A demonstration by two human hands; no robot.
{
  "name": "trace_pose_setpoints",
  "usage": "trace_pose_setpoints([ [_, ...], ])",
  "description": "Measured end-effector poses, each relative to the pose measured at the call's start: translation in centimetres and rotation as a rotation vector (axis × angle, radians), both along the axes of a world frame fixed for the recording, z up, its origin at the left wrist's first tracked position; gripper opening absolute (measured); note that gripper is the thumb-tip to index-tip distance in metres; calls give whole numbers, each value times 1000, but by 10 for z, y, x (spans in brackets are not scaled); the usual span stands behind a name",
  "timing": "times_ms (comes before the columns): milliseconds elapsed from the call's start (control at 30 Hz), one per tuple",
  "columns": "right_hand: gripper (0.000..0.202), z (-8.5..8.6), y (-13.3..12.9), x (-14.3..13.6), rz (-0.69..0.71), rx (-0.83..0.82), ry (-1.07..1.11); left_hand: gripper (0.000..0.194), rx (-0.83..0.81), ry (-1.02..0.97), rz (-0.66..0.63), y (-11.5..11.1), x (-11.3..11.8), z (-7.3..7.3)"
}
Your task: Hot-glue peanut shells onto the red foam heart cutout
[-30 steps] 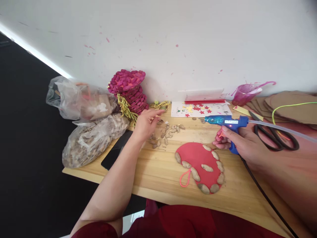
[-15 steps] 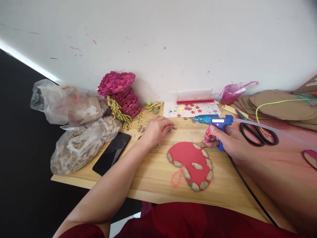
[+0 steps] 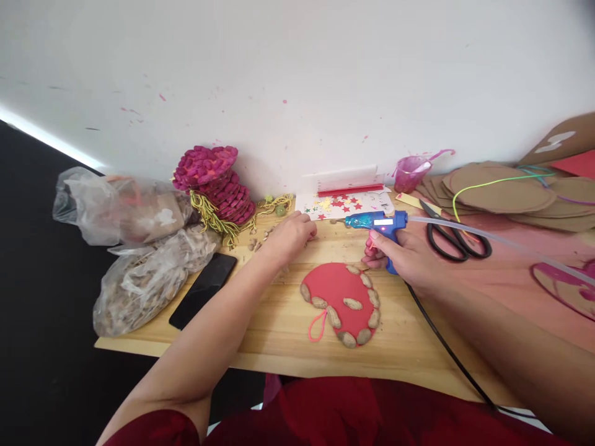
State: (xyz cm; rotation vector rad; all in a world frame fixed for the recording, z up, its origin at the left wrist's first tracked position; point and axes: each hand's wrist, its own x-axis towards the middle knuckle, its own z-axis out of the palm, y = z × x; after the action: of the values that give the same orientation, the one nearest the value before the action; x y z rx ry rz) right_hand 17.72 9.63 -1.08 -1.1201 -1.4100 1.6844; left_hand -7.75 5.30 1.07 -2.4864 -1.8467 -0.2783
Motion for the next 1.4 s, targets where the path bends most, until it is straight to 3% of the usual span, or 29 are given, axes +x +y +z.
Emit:
trace_pose_setpoints([
  [133, 30, -1, 0, -1, 6, 8, 5, 20, 67, -44, 69, -20, 12, 9],
  [267, 30, -2, 0, 0, 21, 20, 15, 18, -45, -69, 172, -38, 20, 4],
  [400, 29, -6, 2, 2, 37, 42, 25, 16, 45, -129, 218, -46, 21, 1],
  [567, 29, -1, -1, 0, 30, 42, 45, 17, 12, -179, 261, -52, 26, 0],
  [633, 30, 5, -4, -1, 27, 28, 56, 11, 26, -388, 346, -54, 26, 1],
  [733, 32, 14, -9, 1, 47, 59, 76, 12, -100, -974, 452, -54, 25, 6],
  [833, 35, 24, -14, 4, 84, 135, 97, 28, -289, -1563, 429, -53, 25, 11],
  [900, 38, 29, -18, 7, 93, 185, 107, 31, -382, -1787, 364, -51, 26, 11],
  [1100, 33, 35, -32, 12, 122, 350, 55, 31, -463, -1955, 223, -48, 29, -4],
  [1400, 27, 35, -39, 13, 199, 545, -135, 29, -455, -2019, 226, -48, 26, -11],
])
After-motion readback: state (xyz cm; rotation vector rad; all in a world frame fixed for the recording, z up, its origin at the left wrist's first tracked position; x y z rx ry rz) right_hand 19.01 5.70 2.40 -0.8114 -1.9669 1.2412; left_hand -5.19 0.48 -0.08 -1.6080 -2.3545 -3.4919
